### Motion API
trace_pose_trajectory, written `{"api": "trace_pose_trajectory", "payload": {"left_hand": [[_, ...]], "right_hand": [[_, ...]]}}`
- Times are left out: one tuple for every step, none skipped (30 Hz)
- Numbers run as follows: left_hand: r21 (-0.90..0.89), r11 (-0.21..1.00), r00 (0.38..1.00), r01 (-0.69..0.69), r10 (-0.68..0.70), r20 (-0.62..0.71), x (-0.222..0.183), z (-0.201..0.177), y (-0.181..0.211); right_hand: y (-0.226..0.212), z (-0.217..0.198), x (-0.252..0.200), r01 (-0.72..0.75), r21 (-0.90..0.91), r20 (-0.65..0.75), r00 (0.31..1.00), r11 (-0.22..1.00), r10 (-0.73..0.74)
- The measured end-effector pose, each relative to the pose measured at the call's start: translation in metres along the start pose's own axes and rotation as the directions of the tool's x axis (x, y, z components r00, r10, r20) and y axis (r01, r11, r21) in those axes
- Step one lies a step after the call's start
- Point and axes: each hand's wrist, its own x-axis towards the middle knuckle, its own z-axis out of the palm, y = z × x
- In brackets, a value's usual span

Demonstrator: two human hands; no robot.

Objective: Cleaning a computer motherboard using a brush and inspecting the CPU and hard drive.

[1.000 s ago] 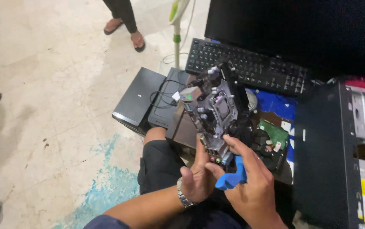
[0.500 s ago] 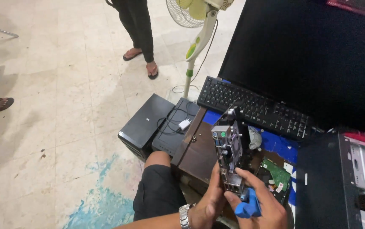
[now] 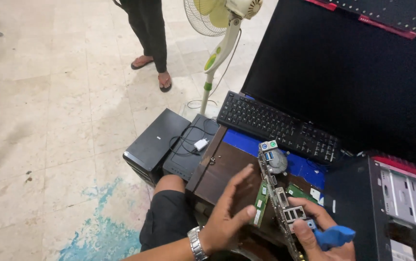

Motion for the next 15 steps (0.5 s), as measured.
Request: {"api": "trace_pose_trajectory", "payload": {"left_hand": [[-0.015,1.000,1.000,0.008,-0.008,0.003,0.004,-0.008,-0.005],[-0.019,0.985,0.984,0.173,-0.173,-0.046,0.003,-0.011,-0.012],[-0.028,0.942,0.938,0.334,-0.335,-0.088,0.002,-0.014,-0.021],[-0.059,0.932,0.929,0.358,-0.361,-0.078,0.000,-0.012,-0.025],[-0.215,0.844,0.866,0.491,-0.501,0.008,-0.001,-0.011,-0.030],[-0.341,0.718,0.785,0.607,-0.610,0.112,0.000,-0.015,-0.034],[-0.353,0.698,0.771,0.623,-0.623,0.128,-0.003,-0.013,-0.032],[-0.432,0.692,0.809,0.578,-0.555,0.192,-0.004,-0.013,-0.029],[-0.512,0.673,0.842,0.533,-0.480,0.246,-0.004,-0.014,-0.026],[-0.517,0.657,0.832,0.549,-0.486,0.267,-0.002,-0.014,-0.019],[-0.418,0.730,0.838,0.541,-0.509,0.197,0.001,-0.014,-0.011],[-0.307,0.790,0.846,0.531,-0.518,0.128,0.005,-0.016,-0.003],[-0.311,0.780,0.838,0.543,-0.524,0.150,0.006,-0.018,0.001],[-0.186,0.848,0.868,0.496,-0.487,0.096,0.007,-0.019,0.005],[-0.055,0.896,0.897,0.441,-0.439,0.049,0.008,-0.021,0.008]], "right_hand": [[0.015,-0.003,0.013,-0.010,-0.009,-0.010,1.000,1.000,0.010],[0.033,-0.011,0.021,0.131,-0.002,0.042,0.990,0.991,-0.131],[0.052,-0.020,0.029,0.269,0.014,0.093,0.959,0.963,-0.269],[0.051,-0.022,0.024,0.242,-0.015,0.086,0.967,0.970,-0.240],[0.050,-0.024,0.020,0.215,0.022,0.053,0.975,0.976,-0.216],[0.048,-0.021,0.016,0.194,0.072,0.019,0.980,0.978,-0.196],[0.055,-0.022,0.015,0.172,0.055,0.010,0.985,0.984,-0.173],[0.060,-0.022,0.014,0.210,0.151,-0.050,0.977,0.966,-0.205],[0.066,-0.022,0.012,0.254,0.241,-0.115,0.966,0.937,-0.232],[0.057,-0.019,0.010,0.242,0.232,-0.132,0.967,0.942,-0.216],[0.049,-0.016,0.007,0.188,0.452,-0.160,0.979,0.872,-0.128],[0.039,-0.013,0.006,0.147,0.651,-0.174,0.984,0.745,-0.042],[0.053,-0.016,0.014,0.149,0.646,-0.194,0.981,0.748,-0.028],[0.068,-0.021,0.022,0.174,0.711,-0.177,0.982,0.682,-0.066],[0.083,-0.025,0.029,0.195,0.769,-0.164,0.981,0.609,-0.106]]}}
